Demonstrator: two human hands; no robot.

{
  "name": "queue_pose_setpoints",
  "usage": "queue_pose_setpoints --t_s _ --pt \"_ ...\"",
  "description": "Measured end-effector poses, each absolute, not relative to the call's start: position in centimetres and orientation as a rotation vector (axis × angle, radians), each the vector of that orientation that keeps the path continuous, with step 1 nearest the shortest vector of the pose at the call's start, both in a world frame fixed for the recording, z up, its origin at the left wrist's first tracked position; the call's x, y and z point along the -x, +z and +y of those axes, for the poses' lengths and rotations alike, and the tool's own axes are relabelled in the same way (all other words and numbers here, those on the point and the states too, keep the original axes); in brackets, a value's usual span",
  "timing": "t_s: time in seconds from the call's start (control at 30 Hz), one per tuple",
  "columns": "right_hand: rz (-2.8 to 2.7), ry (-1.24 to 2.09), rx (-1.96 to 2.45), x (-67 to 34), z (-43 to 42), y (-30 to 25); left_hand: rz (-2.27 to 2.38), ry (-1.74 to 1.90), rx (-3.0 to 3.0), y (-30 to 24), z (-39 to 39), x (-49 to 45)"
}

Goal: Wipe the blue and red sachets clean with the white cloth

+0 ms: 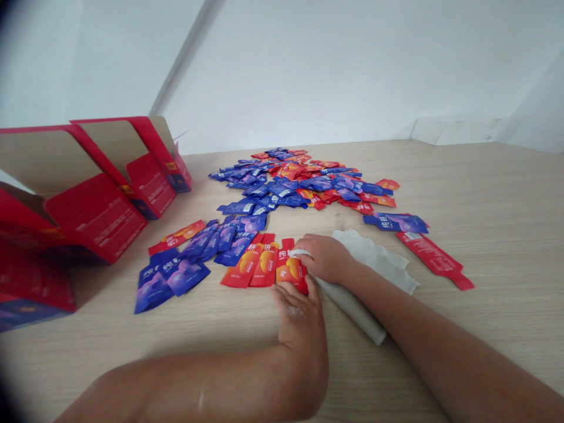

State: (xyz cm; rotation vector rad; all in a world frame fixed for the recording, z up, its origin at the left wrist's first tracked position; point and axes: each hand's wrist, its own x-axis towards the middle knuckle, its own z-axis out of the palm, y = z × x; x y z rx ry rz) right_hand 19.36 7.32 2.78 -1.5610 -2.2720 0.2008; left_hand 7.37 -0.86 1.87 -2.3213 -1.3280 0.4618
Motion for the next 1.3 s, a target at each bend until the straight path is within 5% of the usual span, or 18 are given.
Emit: queue_pose_setpoints --t_s 0.3,1.3 --pt "-2.395 0.283 1.338 -18.2 5.8 4.0 -1.463 0.238 2.380 1.2 -0.8 -7.4" --pt "-2.295 0.155 1.508 -19.5 6.5 3.7 -1.342 0.457 2.333 1.7 -0.9 -7.5"
